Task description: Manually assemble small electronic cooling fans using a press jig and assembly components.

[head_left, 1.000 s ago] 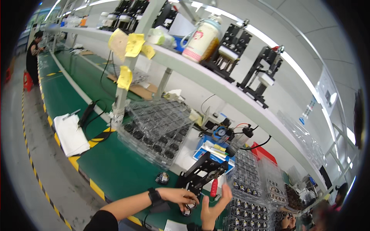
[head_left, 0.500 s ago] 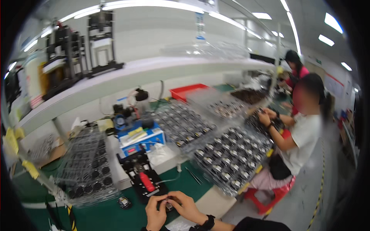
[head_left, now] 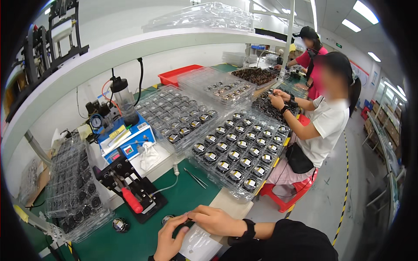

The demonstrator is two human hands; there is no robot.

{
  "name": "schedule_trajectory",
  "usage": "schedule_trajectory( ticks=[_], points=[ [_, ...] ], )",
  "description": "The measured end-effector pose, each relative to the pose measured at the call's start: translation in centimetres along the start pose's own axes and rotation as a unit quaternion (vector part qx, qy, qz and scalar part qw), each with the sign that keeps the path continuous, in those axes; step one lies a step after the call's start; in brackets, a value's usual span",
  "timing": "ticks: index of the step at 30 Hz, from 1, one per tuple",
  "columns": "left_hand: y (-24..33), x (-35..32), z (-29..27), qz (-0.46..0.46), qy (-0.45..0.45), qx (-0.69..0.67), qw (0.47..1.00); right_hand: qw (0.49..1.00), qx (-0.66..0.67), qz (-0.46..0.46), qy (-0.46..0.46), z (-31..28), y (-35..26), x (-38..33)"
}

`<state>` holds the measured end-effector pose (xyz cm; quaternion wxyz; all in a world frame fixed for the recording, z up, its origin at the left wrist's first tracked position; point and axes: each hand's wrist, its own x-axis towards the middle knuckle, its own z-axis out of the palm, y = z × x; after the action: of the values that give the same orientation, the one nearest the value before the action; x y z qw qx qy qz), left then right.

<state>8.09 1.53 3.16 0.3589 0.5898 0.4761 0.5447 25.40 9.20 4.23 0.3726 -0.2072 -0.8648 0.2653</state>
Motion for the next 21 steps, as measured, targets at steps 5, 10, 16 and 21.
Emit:
schedule_trajectory(
  ticks=[5, 10, 16, 21],
  points=[
    [1.6, 0.7, -1.2, 0.06, -0.013, 0.188, 0.98, 0.981, -0.189, -0.045, 0.022, -7.6, 2.2, 0.6],
    [-0.7, 0.8, -2.5, -0.047, 0.129, 0.061, 0.989, 0.914, -0.391, 0.043, 0.094, -17.9, 9.6, 1.4],
    [-2.8, 1.3, -2.3, -0.071, 0.192, 0.047, 0.978, 0.847, -0.485, 0.107, 0.188, -30.3, 21.3, -0.4],
    [-3.9, 1.1, -2.3, -0.096, 0.156, 0.052, 0.982, 0.831, -0.49, 0.217, 0.151, -33.0, 28.3, -1.8]
  ],
)
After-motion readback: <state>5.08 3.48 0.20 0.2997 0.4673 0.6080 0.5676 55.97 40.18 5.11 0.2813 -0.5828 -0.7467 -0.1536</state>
